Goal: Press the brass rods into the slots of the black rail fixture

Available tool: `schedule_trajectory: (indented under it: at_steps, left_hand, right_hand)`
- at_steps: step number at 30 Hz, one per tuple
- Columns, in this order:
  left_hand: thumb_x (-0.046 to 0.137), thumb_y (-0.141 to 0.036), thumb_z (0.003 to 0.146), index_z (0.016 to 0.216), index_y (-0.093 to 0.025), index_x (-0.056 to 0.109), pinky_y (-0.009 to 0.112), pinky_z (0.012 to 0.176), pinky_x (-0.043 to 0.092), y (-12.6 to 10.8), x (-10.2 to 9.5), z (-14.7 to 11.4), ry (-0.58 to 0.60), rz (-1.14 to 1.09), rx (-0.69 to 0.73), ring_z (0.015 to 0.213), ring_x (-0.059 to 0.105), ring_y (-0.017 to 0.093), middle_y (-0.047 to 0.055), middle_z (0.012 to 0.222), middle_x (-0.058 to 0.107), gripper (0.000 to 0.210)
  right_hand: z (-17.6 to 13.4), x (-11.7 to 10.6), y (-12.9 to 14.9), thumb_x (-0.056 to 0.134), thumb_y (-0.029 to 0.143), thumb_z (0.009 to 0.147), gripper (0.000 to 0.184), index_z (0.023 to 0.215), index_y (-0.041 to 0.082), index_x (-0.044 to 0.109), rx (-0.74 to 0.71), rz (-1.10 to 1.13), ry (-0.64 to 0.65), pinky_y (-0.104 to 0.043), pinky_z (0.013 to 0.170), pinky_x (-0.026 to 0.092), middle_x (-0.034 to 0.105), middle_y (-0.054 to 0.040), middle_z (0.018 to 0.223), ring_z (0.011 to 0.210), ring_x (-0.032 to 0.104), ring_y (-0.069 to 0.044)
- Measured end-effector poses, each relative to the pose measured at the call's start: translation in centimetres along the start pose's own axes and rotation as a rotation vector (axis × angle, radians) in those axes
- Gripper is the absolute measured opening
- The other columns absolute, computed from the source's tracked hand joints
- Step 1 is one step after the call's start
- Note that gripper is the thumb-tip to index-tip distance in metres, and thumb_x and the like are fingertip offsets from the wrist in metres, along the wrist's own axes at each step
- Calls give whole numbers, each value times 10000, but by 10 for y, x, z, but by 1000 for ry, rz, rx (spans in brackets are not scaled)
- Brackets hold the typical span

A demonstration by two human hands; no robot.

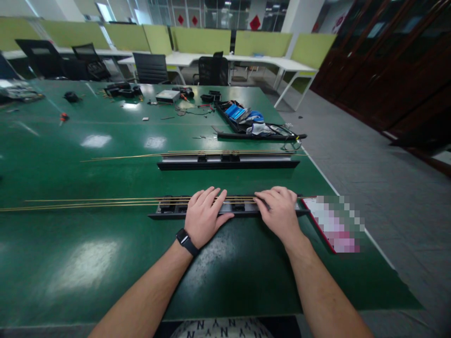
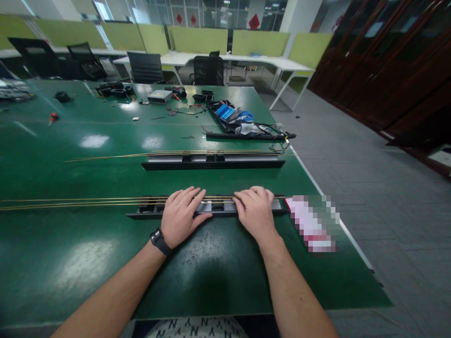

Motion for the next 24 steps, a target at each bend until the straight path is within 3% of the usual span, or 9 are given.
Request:
schedule_trajectory:
  at_steps: [6,12,17,24]
  left_hand:
    - [566,-602,970,1444,-203,584,493,1144,391,0,1,0,16,-4,-2,1352,576,313,124,1419,659,620]
    - [579,-603,962,1455,-219,578,498,1145,391,0,1,0,8,-10,-3,1351,579,323,130,1418,659,625]
    - [571,-608,965,1450,-213,581,487,1146,388,1,1,0,21,-7,-8,1353,577,318,127,1420,658,626]
    - [572,-602,969,1448,-210,580,491,1144,385,0,2,0,14,2,-6,1360,572,320,127,1426,655,620]
  right_hand:
    - [-1,-1,-9,663,271,940,96,891,249,743,45,6,-14,-439,941,320,771,-14,893,995,573,-244]
    - [0,-1,0,650,290,945,130,1017,251,751,22,36,4,-446,949,321,784,-31,973,1006,576,-249]
    - [0,-4,-6,661,288,939,91,914,247,738,43,24,-20,-437,949,321,773,-21,926,1006,574,-252]
    - [-1,-4,-8,687,277,919,79,966,239,739,44,4,-16,-441,956,318,774,-27,948,1022,569,-261]
Point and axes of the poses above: each hand's wrist, its own z-axis towards the middle knuckle, its own x-axis out of the palm, y = z × x, the point moved 6 cm from there along z, towards the middle knuckle
